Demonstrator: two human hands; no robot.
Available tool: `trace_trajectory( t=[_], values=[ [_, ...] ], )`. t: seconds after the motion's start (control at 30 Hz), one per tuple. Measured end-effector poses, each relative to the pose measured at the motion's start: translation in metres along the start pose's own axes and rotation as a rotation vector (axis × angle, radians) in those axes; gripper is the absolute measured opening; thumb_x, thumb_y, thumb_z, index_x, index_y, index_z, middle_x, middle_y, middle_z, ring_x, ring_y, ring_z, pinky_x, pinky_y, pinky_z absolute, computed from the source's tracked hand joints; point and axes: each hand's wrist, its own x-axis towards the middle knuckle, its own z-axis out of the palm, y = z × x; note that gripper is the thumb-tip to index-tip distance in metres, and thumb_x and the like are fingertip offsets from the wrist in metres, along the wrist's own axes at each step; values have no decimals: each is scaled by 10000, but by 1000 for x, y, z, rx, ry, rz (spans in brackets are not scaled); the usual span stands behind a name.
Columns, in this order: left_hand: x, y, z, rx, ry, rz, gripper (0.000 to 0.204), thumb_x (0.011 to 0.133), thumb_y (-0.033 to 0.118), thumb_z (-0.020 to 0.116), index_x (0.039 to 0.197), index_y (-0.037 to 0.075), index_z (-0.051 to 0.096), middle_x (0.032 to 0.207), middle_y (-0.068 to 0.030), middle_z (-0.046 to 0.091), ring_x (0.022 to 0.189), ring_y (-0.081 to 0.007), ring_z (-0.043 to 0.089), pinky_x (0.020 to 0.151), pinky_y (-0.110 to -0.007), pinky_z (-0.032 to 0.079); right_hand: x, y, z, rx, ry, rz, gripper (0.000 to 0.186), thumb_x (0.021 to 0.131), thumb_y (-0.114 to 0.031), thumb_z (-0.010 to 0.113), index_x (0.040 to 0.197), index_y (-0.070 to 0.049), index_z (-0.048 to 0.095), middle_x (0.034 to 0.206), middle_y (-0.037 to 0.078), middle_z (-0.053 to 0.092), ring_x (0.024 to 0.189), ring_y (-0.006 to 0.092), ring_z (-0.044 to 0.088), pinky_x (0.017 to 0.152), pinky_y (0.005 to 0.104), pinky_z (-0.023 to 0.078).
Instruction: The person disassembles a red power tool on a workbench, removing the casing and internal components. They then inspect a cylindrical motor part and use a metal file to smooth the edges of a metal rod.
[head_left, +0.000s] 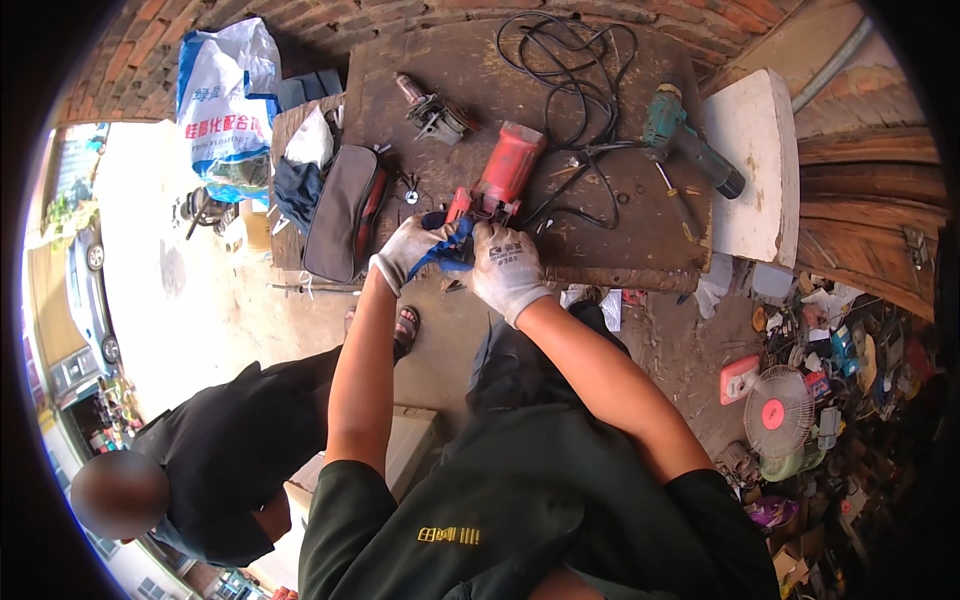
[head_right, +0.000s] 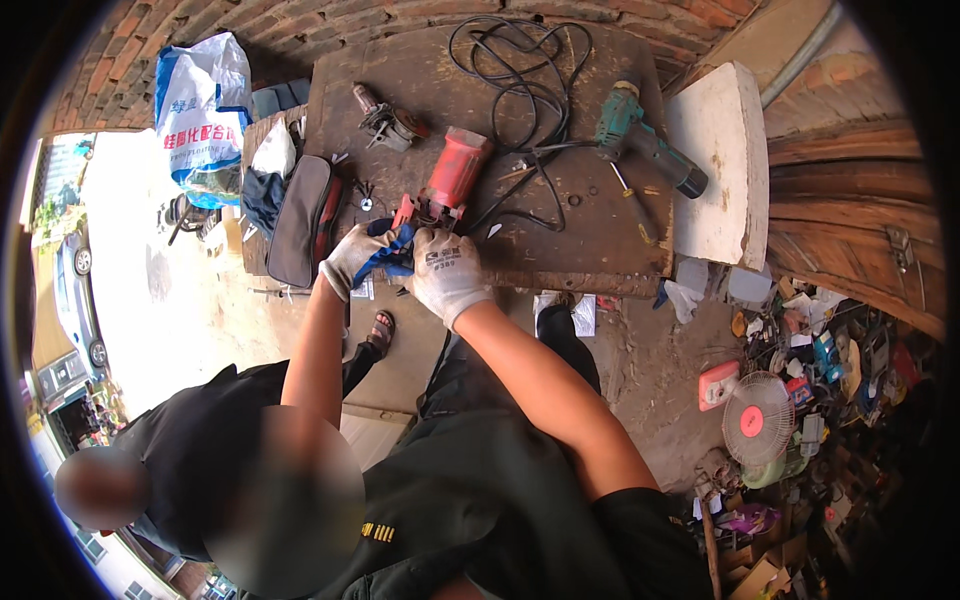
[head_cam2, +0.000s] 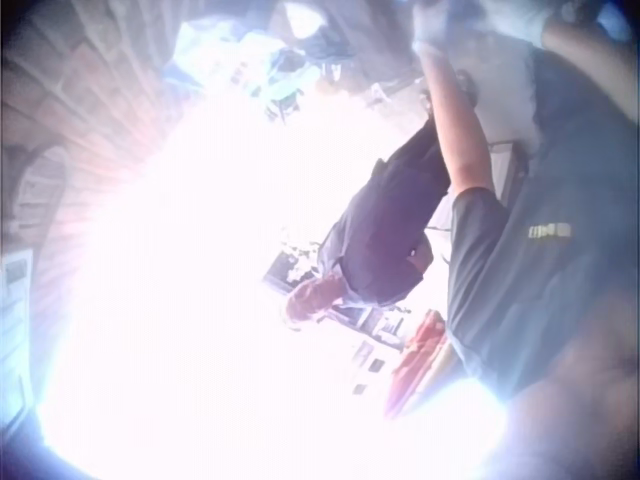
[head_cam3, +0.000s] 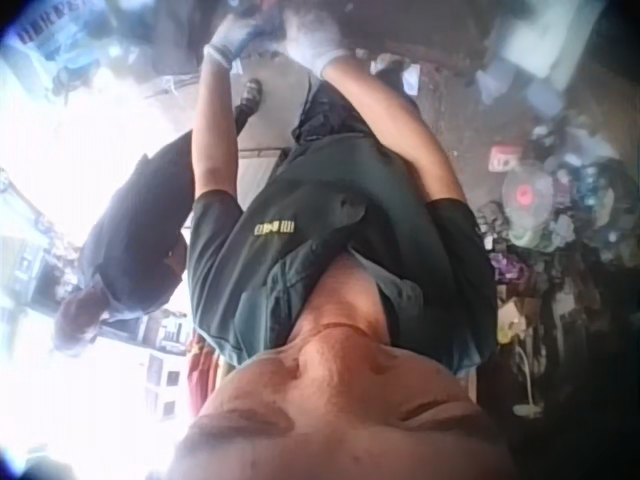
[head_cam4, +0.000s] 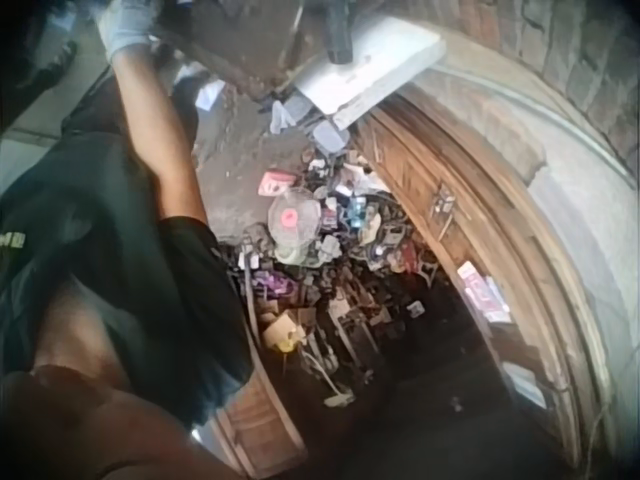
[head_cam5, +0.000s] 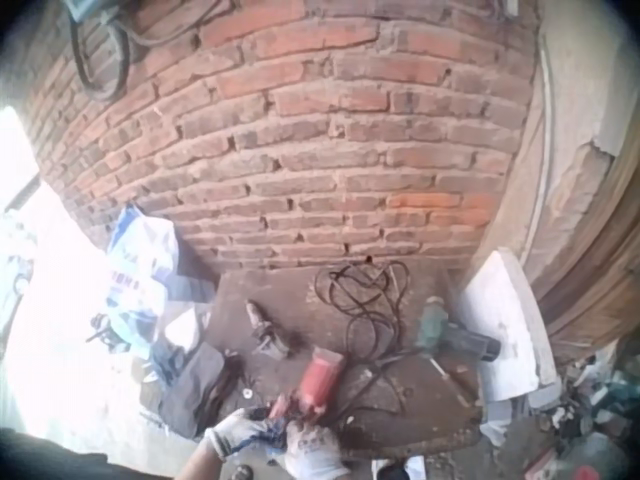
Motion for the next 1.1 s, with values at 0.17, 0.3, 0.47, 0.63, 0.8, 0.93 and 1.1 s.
trace_trajectory(
  t=[0.17, 0.3, 0.47, 0.63, 0.8, 0.93, 1.1],
  values=[
    [6, -26, -11, 861, -49, 589, 323, 759, 227, 727, 1080, 198, 693, 1002, 0, 706, 966, -236, 666, 819, -385, 531, -1, -3, 16, 109, 103, 77, 642, 702, -509, 820, 1055, -33, 574, 920, 152, 671, 861, 315, 675, 776, 434, 513],
    [8, -50, -13, 1166, 35, 708, 376, 782, 246, 727, 1153, 245, 668, 1066, 17, 704, 996, -187, 662, 801, -376, 482, -5, 1, 17, 392, 231, 65, 563, 704, -360, 853, 1114, -68, 599, 1010, 168, 690, 930, 381, 665, 862, 452, 518],
    [5, -21, -4, 112, -55, 65, 395, 835, 297, 744, 1194, 161, 648, 1068, -9, 722, 966, -177, 682, 830, -355, 517, -5, 5, 16, 385, 335, -16, 711, 675, -386, 871, 1216, -53, 552, 1045, 184, 674, 957, 370, 662, 827, 448, 531],
    [5, -2, 3, -345, -31, -161, 500, 861, 410, 774, 1158, 29, 645, 943, -69, 725, 825, -158, 702, 695, -307, 569, 3, 0, 14, 356, 149, 43, 692, 668, -380, 866, 1198, -39, 580, 1087, 157, 678, 979, 349, 664, 858, 441, 529],
    [5, 1, 1, -261, -75, -94, 606, 887, 498, 723, 1215, 5, 601, 944, -65, 699, 847, -157, 697, 689, -282, 573, 6, 6, 13, 427, 121, 18, 608, 688, -324, 849, 1182, -68, 603, 1078, 164, 688, 970, 366, 667, 861, 449, 531],
    [3, -17, 0, -444, -97, -67, 577, 899, 383, 747, 1313, 35, 549, 997, -57, 695, 870, -146, 686, 739, -287, 576, 3, 9, 22, 438, 163, -18, 542, 705, -287, 832, 1154, -78, 613, 1068, 162, 692, 954, 371, 667, 845, 444, 535],
    [7, -17, -8, -318, -108, -76, 651, 878, 339, 778, 1393, 45, 512, 1095, -39, 683, 895, -120, 662, 739, -278, 561, 5, 3, 21, 563, 140, 44, 491, 720, -270, 814, 1126, -84, 608, 1050, 168, 688, 937, 382, 661, 832, 456, 529]
  ],
)
